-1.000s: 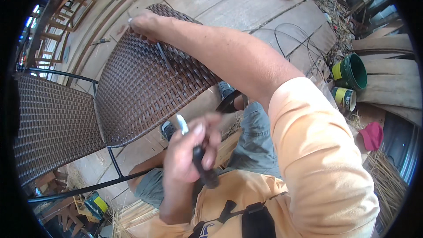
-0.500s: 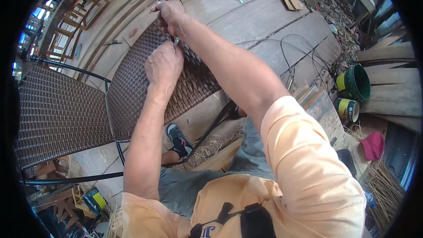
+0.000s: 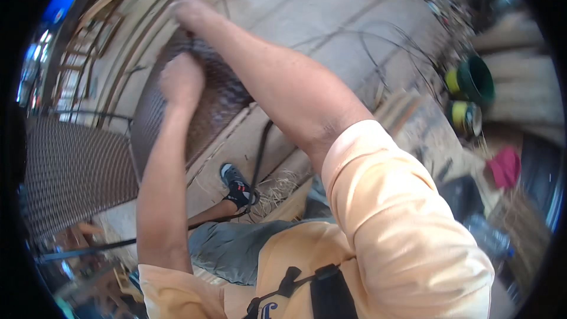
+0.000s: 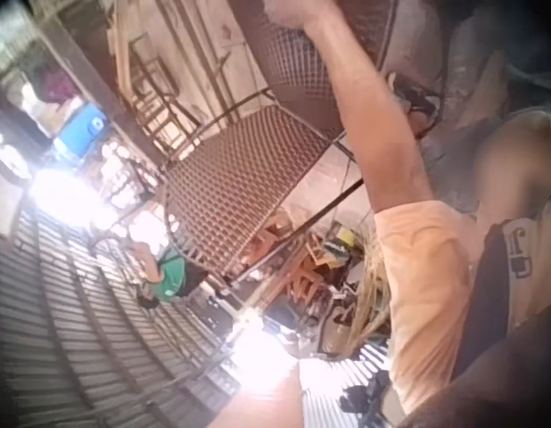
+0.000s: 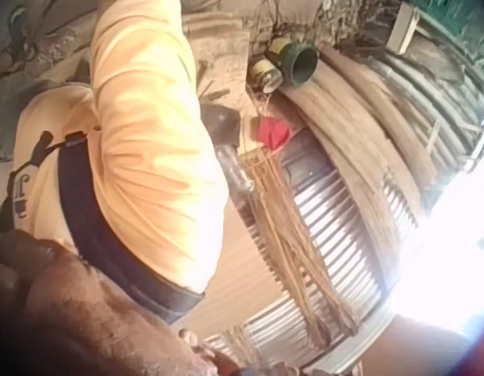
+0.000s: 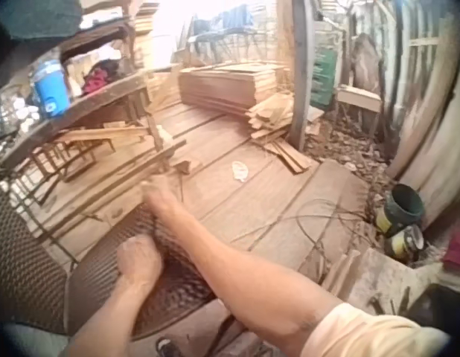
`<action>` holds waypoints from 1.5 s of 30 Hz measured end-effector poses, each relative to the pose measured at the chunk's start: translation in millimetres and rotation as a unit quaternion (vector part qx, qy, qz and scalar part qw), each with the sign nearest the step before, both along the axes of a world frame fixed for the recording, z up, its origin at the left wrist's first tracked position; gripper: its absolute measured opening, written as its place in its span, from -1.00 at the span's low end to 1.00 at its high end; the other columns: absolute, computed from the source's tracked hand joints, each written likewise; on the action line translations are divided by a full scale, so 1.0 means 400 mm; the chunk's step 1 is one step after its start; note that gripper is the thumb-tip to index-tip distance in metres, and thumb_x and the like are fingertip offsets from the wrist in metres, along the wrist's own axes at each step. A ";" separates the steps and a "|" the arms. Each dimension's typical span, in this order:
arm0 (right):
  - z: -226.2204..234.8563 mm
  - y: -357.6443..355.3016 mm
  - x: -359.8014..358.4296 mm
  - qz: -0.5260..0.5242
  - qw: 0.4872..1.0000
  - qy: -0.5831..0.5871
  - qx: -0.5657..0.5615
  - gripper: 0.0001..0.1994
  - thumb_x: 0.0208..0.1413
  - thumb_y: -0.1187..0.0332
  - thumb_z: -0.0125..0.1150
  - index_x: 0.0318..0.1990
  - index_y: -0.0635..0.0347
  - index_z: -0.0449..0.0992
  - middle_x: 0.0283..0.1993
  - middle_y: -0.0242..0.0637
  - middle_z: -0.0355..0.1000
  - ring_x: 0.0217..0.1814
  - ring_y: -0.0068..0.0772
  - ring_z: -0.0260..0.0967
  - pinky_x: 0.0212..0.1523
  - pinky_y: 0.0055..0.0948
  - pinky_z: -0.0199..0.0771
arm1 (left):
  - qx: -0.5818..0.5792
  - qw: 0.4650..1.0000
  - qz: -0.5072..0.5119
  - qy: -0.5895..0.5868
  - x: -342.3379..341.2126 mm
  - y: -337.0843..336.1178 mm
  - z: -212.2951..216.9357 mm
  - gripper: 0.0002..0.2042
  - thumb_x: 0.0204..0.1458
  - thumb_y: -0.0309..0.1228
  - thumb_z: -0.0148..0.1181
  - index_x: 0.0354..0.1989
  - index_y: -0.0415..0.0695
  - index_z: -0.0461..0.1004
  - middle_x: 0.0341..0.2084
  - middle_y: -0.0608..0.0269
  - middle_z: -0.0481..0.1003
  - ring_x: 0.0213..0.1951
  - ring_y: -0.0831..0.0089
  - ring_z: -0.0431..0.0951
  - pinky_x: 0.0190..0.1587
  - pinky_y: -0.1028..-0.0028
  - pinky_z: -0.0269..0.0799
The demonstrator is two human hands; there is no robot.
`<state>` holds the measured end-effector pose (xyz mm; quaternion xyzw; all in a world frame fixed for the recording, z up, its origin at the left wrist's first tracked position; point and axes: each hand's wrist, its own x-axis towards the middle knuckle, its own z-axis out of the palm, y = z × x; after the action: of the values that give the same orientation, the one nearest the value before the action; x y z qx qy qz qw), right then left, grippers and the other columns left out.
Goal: Weaving and securing synthetic rattan material onto a chair frame.
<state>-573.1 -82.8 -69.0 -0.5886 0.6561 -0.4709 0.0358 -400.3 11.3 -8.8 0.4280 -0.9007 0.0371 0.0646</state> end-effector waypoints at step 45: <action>0.255 0.988 0.278 0.041 0.897 -0.243 0.367 -0.48 0.14 -0.11 -0.19 -0.26 0.24 0.40 -0.54 -0.38 0.29 -0.49 -0.56 0.26 -0.44 -0.56 0.27 | 0.461 0.434 0.385 0.671 0.018 -0.143 0.053 -0.78 -0.01 -0.50 -0.19 -0.71 -0.14 0.13 -0.87 0.24 0.11 -0.84 0.38 0.10 -0.68 0.33 0.10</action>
<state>-462.1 312.4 32.8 -0.4272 0.7288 -0.3229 0.4267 -393.3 -46.0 12.5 0.5873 -0.1999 -0.6617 0.4211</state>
